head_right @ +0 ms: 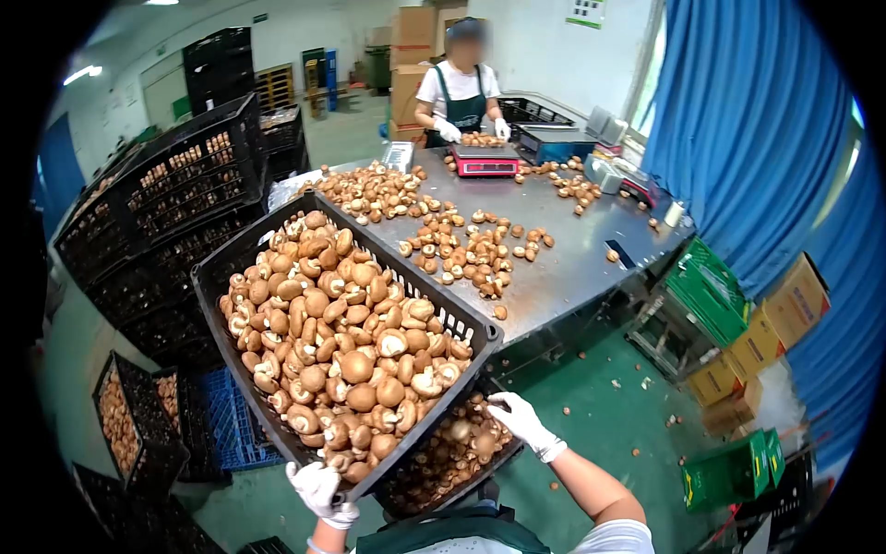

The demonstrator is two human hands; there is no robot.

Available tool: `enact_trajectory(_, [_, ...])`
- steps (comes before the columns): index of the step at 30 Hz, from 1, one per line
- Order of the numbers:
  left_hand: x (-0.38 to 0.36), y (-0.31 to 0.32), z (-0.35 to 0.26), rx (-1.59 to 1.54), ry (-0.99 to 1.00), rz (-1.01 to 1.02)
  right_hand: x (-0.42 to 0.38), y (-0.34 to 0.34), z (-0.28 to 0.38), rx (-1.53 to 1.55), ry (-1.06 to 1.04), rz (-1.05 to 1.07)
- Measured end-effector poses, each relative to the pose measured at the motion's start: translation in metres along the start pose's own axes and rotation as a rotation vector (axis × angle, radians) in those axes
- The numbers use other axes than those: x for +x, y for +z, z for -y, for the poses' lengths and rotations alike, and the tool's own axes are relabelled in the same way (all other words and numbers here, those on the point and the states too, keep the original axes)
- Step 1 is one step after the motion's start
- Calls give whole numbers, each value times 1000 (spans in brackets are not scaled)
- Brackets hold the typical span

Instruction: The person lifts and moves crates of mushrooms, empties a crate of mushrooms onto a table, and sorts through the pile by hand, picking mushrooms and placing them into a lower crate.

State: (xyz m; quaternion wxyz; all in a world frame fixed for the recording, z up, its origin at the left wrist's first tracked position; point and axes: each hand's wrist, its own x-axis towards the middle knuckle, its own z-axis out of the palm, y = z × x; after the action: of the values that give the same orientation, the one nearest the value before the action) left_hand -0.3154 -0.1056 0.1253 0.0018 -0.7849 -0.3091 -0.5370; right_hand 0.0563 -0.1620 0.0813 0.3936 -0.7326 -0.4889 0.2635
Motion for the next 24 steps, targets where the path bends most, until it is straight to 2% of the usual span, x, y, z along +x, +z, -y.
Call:
enact_trajectory(2, [-1, -1, -5, 61, -61, 3, 20, -18, -18, 230, 199, 148])
enact_trajectory(4, [-5, 4, -10, 100, -126, -96, 40, -31, -34, 238, 72, 92])
enact_trajectory(5, [-6, 7, -12, 99, -153, -123, 52, -39, -40, 147, -54, 55])
enact_trajectory(6, [-4, 15, -19, 92, -183, -241, 63, -50, -29, 142, -134, 14])
enact_trajectory(7, [-1, 19, -22, 103, -212, -267, 78, -61, -15, 323, -14, 31])
enact_trajectory(8, [1, 21, -24, 109, -241, -294, 94, -75, 4, 438, -38, 4])
enact_trajectory(9, [3, 22, -26, 108, -246, -302, 109, -91, 27, 331, -115, -71])
enact_trajectory(10, [3, 22, -23, 110, -232, -308, 114, -104, 73, 298, -340, -147])
enact_trajectory(11, [4, 21, -24, 112, -231, -296, 119, -107, 102, 360, -402, -101])
enact_trajectory(12, [4, 20, -25, 112, -227, -289, 120, -109, 136, 198, -536, -20])
enact_trajectory(13, [2, 19, -23, 136, -227, -281, 132, -103, 152, -213, -1104, 52])
enact_trajectory(14, [3, 25, -22, 139, -242, -366, 131, -89, 166, -128, -968, 341])
enact_trajectory(16, [4, 26, -23, 155, -245, -375, 159, -38, 149, -469, -1235, 554])
enact_trajectory(18, [7, 24, -26, 193, -245, -350, 158, -21, 181, -887, -905, 885])
enact_trajectory(20, [5, 26, -23, 172, -232, -369, 164, -5, 181, -941, -863, 952])
enact_trajectory(24, [5, 26, -23, 172, -239, -368, 163, 5, 171, -873, -944, 875])
